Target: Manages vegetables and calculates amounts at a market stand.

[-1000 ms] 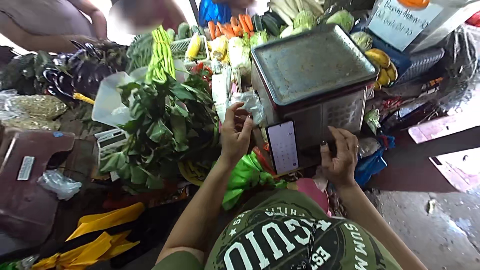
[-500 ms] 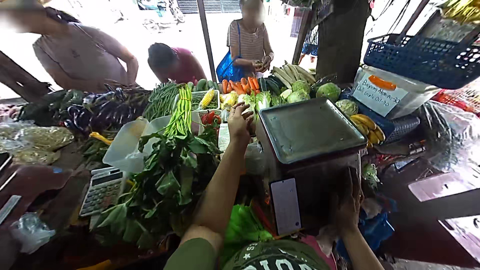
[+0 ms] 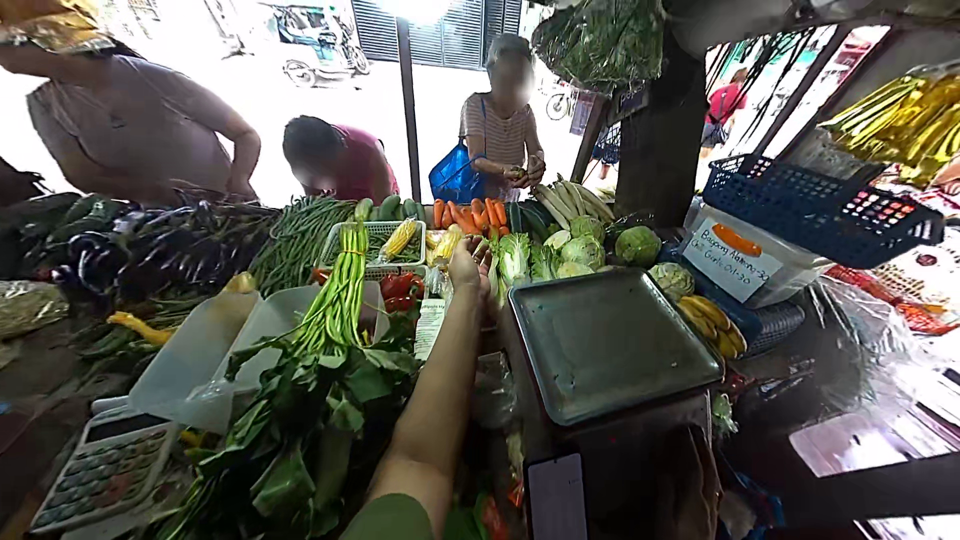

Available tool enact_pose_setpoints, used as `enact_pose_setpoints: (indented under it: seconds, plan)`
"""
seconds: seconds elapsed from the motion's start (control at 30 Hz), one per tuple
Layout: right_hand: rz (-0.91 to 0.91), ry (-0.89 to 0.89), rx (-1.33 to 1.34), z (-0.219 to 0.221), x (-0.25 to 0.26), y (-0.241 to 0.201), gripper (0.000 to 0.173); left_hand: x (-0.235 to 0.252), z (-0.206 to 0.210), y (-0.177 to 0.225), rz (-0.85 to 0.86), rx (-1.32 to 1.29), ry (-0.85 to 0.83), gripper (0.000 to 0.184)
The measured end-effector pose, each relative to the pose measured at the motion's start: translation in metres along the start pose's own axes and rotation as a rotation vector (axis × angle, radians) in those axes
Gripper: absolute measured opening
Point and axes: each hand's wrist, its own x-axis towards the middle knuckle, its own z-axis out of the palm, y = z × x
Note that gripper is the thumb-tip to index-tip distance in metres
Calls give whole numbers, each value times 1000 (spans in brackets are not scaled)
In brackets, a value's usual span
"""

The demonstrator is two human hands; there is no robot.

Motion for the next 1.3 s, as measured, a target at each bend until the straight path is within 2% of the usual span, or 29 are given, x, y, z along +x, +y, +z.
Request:
enact_pose_setpoints:
  seconds: [0.07,0.13,0.27,0.43,0.57,0.7,0.83,1.03,1.3]
  plan:
    - [7,-4,20,4,-5,8,68,2,2,2,-13,10,7,27]
    - [9,-3,41,-4,-4,-4,68,-4,-1,1,-37,26,25,32]
    - [-69,116,144,-14,22,-17,70,-22,-8,-1,-75,24,21,39]
    - [-321,169,213,-35,126,-68,61,-23,0,14,-48,17,27,37]
    - [-369,-52,294,-20,213,-124,61,-10,14,27,-48,-13,7,39]
    - [-238,-361,372,47,293,-162,60,19,29,15,-154,-141,13,49]
    - [-29,-489,421,118,349,-204,50,59,49,-3,-267,-290,27,58]
    - [255,-541,548,200,370,-246,47,113,53,-24,-291,-368,37,67]
    - [506,-501,800,265,379,-268,53,145,49,-28,-251,-443,-8,72]
